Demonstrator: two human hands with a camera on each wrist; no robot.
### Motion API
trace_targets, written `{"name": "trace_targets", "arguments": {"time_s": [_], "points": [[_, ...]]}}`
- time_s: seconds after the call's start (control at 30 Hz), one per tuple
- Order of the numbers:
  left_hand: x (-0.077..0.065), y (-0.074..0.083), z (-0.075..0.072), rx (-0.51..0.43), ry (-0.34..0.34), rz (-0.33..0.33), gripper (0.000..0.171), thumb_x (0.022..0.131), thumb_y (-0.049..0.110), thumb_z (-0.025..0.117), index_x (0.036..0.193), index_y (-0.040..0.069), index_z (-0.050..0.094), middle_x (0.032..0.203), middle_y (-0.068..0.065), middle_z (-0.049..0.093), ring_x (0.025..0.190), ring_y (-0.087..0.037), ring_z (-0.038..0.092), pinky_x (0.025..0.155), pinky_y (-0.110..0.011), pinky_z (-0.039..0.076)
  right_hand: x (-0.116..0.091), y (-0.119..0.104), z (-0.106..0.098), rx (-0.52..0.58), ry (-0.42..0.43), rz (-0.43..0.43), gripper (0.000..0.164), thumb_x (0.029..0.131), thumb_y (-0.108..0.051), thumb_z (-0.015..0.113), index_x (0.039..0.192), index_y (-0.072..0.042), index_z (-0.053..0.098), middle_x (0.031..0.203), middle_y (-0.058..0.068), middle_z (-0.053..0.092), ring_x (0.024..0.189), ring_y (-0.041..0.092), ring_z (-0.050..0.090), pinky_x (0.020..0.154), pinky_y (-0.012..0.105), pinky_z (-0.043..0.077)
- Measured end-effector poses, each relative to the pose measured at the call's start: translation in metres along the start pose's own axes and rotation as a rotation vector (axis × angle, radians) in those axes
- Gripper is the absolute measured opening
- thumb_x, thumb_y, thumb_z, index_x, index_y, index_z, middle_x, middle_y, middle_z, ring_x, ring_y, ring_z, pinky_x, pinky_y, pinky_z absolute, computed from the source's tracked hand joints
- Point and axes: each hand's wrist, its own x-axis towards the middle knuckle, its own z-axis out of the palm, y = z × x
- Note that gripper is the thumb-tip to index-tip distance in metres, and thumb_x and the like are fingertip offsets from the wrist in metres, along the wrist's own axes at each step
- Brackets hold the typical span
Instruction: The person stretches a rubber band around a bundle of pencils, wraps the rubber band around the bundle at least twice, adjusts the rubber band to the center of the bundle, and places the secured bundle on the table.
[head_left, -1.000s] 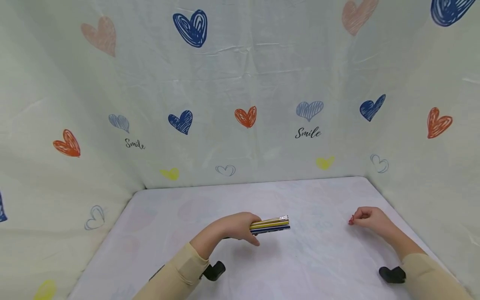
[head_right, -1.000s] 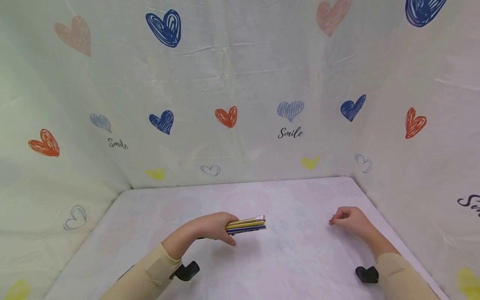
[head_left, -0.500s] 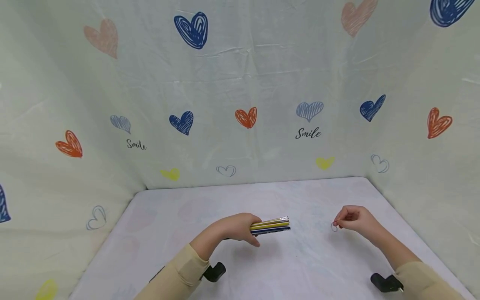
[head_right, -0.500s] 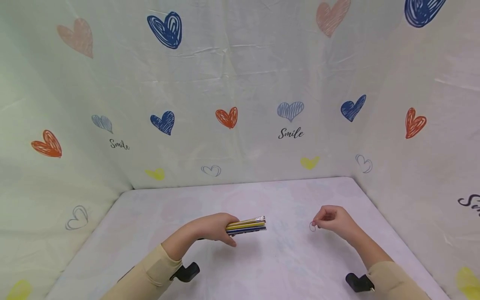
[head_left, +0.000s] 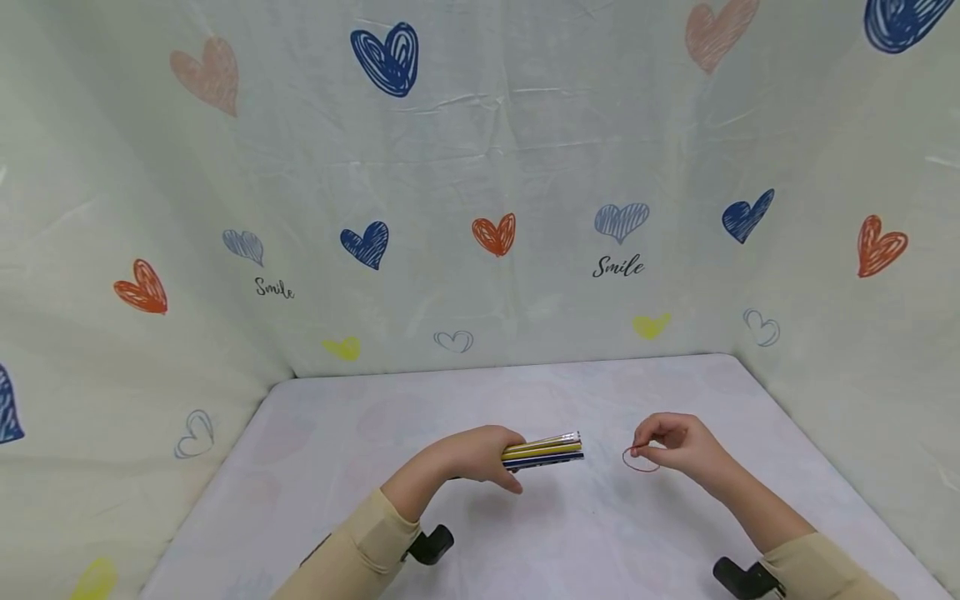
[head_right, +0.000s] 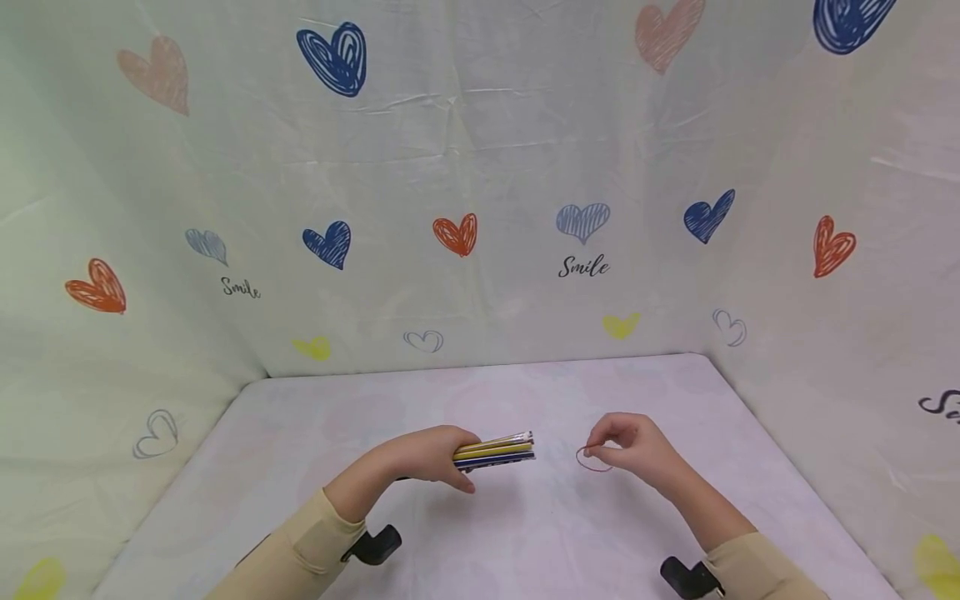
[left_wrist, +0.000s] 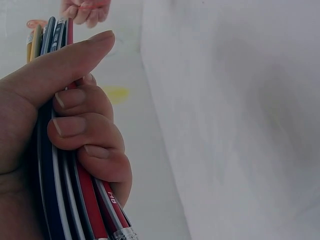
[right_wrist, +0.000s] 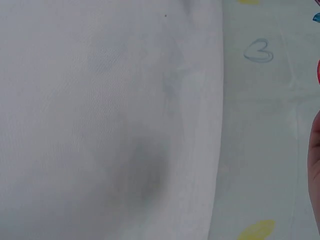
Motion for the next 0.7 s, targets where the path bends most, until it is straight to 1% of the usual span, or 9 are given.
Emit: {"name": "trace_targets", "arguments": {"time_s": [0.1, 0.17, 0.33, 0.4, 0.5, 0.7], "points": [[0.0, 0.0, 0.0, -0.001, 0.004, -0.001, 0.031, 0.076, 0.02, 0.085, 0.102, 0.016, 0.067, 0.081, 0.009, 0.059, 0.076, -0.009, 0.054, 0.071, -0.028, 0.046, 0.004, -0.006, 0.01, 0.032, 0.014, 0.022, 0.01, 0.085, 0.013, 0.065, 0.091, 0.005, 0.064, 0.087, 0.005, 0.067, 0.08, 0.016, 0.068, 0.071, 0.03, 0.056], [0.0, 0.0, 0.001, -0.002, 0.007, -0.001, 0.031, 0.076, 0.02, 0.085, 0.102, 0.016, 0.068, 0.082, 0.008, 0.059, 0.076, -0.009, 0.054, 0.072, -0.028, 0.046, 0.006, -0.009, 0.017, 0.042, 0.039, 0.05, 0.009, 0.085, 0.011, 0.066, 0.093, 0.007, 0.063, 0.088, 0.005, 0.068, 0.078, 0.017, 0.068, 0.07, 0.031, 0.056], [-0.001, 0.001, 0.001, -0.002, 0.011, 0.007, 0.031, 0.076, 0.019, 0.084, 0.102, 0.015, 0.068, 0.081, 0.009, 0.059, 0.076, -0.009, 0.054, 0.073, -0.028, 0.046, 0.014, -0.018, 0.04, 0.075, 0.152, 0.183, 0.012, 0.085, 0.006, 0.069, 0.095, 0.01, 0.062, 0.087, 0.01, 0.07, 0.07, 0.017, 0.066, 0.067, 0.031, 0.056], [-0.001, 0.002, 0.001, 0.0, 0.011, 0.007, 0.031, 0.076, 0.019, 0.085, 0.102, 0.016, 0.068, 0.08, 0.009, 0.058, 0.076, -0.009, 0.054, 0.073, -0.028, 0.046, 0.016, -0.022, 0.048, 0.091, 0.183, 0.217, 0.013, 0.085, 0.005, 0.069, 0.095, 0.01, 0.062, 0.087, 0.011, 0.07, 0.066, 0.016, 0.062, 0.064, 0.03, 0.055], [-0.001, 0.003, 0.001, 0.002, 0.012, -0.002, 0.031, 0.076, 0.02, 0.085, 0.102, 0.016, 0.068, 0.08, 0.009, 0.058, 0.076, -0.009, 0.054, 0.073, -0.028, 0.046, 0.018, -0.027, 0.057, 0.116, 0.183, 0.218, 0.013, 0.084, 0.006, 0.069, 0.094, 0.01, 0.063, 0.086, 0.011, 0.07, 0.061, 0.015, 0.058, 0.061, 0.029, 0.053], [-0.002, 0.003, 0.002, 0.003, 0.015, -0.013, 0.031, 0.076, 0.02, 0.085, 0.103, 0.016, 0.068, 0.081, 0.009, 0.058, 0.077, -0.01, 0.054, 0.074, -0.028, 0.046, 0.018, -0.033, 0.066, 0.178, 0.156, 0.173, 0.012, 0.086, 0.006, 0.068, 0.094, 0.011, 0.062, 0.084, 0.008, 0.069, 0.063, 0.013, 0.061, 0.062, 0.028, 0.054]]}}
